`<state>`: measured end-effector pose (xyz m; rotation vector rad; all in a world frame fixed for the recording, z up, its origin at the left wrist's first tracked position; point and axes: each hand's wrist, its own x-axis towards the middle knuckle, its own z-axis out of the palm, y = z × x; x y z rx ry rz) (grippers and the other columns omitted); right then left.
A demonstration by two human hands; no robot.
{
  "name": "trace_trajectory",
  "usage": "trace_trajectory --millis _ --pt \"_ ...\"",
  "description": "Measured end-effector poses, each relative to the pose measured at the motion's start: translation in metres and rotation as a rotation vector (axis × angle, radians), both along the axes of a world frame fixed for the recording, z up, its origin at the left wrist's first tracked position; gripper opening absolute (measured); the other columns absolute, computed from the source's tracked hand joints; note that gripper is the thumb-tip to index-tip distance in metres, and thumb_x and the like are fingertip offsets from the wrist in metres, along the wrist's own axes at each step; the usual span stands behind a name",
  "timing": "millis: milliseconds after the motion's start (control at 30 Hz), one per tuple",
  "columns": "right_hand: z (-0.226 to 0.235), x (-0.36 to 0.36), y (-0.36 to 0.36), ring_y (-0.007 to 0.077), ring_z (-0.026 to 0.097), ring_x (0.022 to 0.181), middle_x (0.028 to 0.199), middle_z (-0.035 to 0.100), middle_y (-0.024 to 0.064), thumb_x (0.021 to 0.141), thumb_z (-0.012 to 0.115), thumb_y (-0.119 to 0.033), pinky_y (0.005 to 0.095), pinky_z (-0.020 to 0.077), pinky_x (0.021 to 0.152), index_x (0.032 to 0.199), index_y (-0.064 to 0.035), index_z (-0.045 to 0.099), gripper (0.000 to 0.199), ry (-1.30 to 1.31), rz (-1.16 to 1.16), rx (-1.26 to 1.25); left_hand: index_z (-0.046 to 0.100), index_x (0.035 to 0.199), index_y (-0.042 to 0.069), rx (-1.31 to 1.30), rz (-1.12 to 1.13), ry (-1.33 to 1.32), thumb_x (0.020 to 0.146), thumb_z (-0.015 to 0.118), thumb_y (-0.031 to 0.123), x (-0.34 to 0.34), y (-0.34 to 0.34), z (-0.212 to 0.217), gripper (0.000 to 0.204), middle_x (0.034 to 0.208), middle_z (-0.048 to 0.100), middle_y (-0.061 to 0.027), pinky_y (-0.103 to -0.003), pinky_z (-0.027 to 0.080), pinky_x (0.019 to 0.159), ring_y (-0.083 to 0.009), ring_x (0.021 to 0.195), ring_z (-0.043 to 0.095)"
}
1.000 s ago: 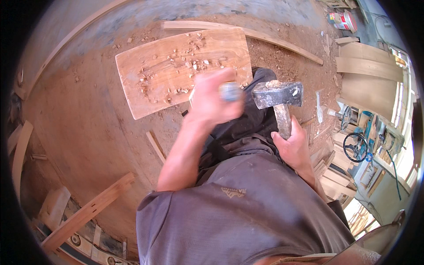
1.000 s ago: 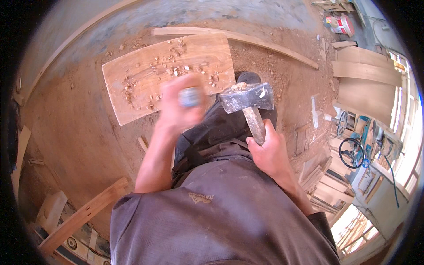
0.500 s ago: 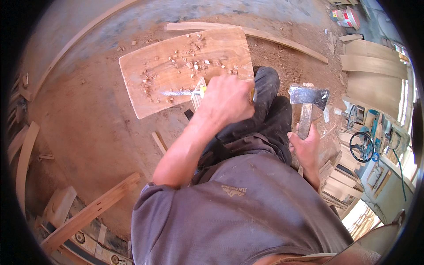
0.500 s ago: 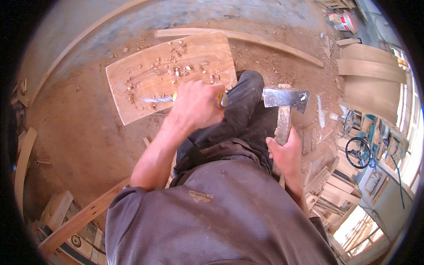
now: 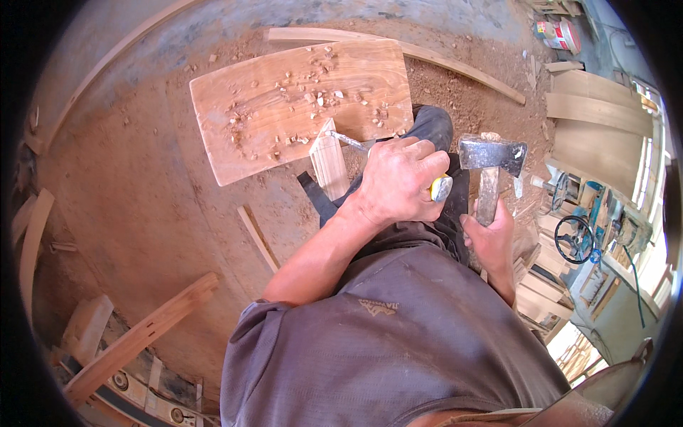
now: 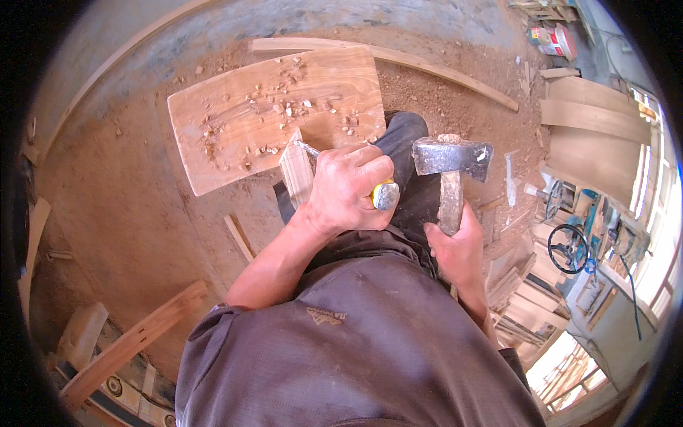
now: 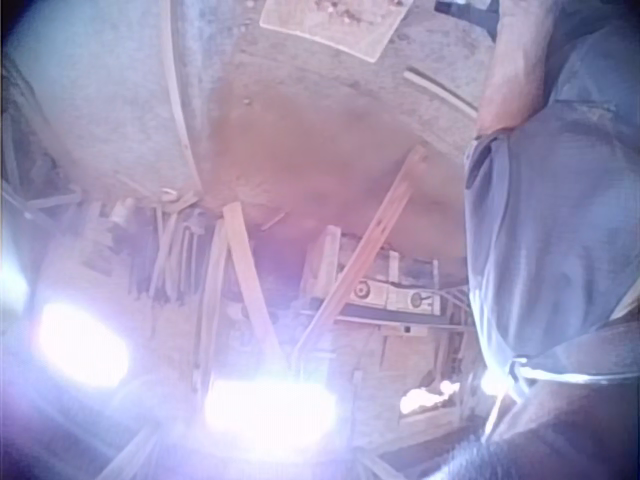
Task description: The person chisels a piece of wood while striking the chisel with a small hammer by hand, occasionally moving the wood piece to different positions on a work surface.
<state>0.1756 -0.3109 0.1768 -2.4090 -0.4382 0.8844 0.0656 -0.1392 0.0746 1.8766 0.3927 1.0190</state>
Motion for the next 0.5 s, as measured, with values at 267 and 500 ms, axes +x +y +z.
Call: trace_trajectory --millis 267,500 --pt "0.005 -0.013 0.011 0.0078 0.055 0.058 0.076 0.057 0.0012 0.086 0.073 0.000 0.0244 0.0452 0.050 0.104 -0.0019 0.056 0.025 -0.062 -0.057 0.082 0.051 0.071 0.009 -0.052 0.100 -0.044 0.061 0.071 0.012 0.006 0.007 -0.005 0.022 0.066 0.052 -0.0105 -0.044 0.045 0.050 -0.0335 0.057 0.057" --pt "0.008 -0.025 0.019 0.0090 0.059 0.062 0.076 0.059 0.0000 0.087 0.071 0.004 0.0251 0.0470 0.054 0.100 -0.0032 0.058 0.020 -0.267 0.009 0.395 0.055 0.074 0.010 -0.119 0.151 0.022 0.064 0.073 0.016 0.020 0.013 -0.002 0.022 0.068 0.056 -0.0108 -0.044 0.047 0.053 -0.0349 0.061 0.060"
